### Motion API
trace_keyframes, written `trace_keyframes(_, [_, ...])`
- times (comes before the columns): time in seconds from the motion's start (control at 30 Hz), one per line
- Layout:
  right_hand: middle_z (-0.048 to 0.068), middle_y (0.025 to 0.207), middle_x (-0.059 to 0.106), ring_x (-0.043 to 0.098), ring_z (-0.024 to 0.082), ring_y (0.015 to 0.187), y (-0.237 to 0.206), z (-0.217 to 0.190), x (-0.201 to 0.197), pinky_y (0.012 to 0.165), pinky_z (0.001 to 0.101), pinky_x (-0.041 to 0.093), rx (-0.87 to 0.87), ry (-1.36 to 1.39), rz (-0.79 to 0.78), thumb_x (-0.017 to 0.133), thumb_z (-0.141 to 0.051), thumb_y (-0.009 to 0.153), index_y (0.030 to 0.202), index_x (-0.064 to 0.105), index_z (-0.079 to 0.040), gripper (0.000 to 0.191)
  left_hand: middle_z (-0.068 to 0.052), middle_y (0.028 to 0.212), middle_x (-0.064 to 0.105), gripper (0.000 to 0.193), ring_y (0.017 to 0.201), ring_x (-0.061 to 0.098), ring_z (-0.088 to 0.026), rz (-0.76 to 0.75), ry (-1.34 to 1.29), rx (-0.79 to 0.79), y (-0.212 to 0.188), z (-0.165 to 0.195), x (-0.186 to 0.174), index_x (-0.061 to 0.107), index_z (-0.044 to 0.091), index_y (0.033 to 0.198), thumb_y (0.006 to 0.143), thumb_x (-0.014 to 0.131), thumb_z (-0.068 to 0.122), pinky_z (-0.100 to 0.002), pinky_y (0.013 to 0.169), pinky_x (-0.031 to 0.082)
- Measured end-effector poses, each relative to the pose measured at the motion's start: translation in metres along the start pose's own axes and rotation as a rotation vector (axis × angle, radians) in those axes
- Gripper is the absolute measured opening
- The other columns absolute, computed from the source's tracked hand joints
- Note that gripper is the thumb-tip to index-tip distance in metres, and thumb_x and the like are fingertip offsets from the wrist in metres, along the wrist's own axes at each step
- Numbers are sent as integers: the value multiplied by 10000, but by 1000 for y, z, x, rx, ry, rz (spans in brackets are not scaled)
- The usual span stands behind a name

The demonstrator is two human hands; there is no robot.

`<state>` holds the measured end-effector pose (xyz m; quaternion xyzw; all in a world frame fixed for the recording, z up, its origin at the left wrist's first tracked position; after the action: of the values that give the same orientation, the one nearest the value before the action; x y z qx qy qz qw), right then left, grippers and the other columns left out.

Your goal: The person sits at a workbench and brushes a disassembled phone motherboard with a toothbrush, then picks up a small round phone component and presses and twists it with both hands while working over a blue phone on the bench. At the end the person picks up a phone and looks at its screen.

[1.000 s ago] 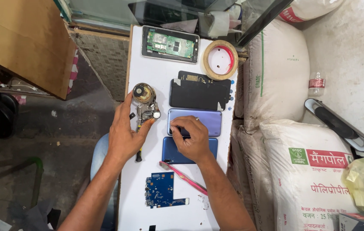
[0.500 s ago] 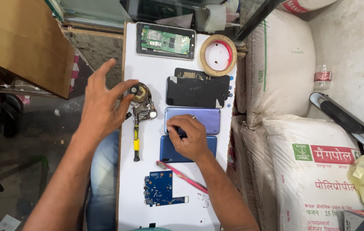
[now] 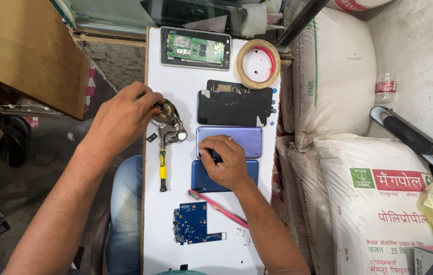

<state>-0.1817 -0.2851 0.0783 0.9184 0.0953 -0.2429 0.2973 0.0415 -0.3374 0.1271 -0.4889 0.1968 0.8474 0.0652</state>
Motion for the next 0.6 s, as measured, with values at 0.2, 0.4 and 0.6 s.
trace_keyframes(0.2, [88, 941, 745, 721, 186, 821, -1, 1, 1, 731, 297, 578, 5, -9, -6, 735, 8, 877, 961, 698, -34, 101, -101, 1006, 614, 220, 944, 647, -327, -10, -74, -18, -1, -2, -7, 676, 74, 1087, 890, 736, 150, -441, 748, 533])
trace_keyframes(0.4, [86, 941, 748, 720, 177, 810, -1, 2, 1, 719, 289, 574, 17, -7, -14, 738, 6, 876, 962, 701, -39, 103, -110, 1031, 620, 196, 921, 648, -339, -101, -218, -15, 9, -4, 1, 640, 45, 1022, 840, 713, 40, -448, 760, 525])
trace_keyframes(0.6, [80, 945, 746, 717, 173, 809, -1, 2, 1, 714, 286, 567, 4, 1, -12, 745, 11, 876, 973, 699, -47, 123, -114, 1020, 656, 153, 879, 682, -339, -31, -220, 25, 1, 2, 6, 667, 29, 977, 841, 738, 24, -418, 737, 551])
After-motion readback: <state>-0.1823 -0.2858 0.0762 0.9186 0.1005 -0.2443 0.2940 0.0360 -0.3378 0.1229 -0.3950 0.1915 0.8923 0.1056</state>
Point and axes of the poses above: each hand's wrist, its own y-axis towards the middle knuckle, its own x-axis out of the palm, z = x × y, the point moved 6 cm from there along y, towards the middle knuckle
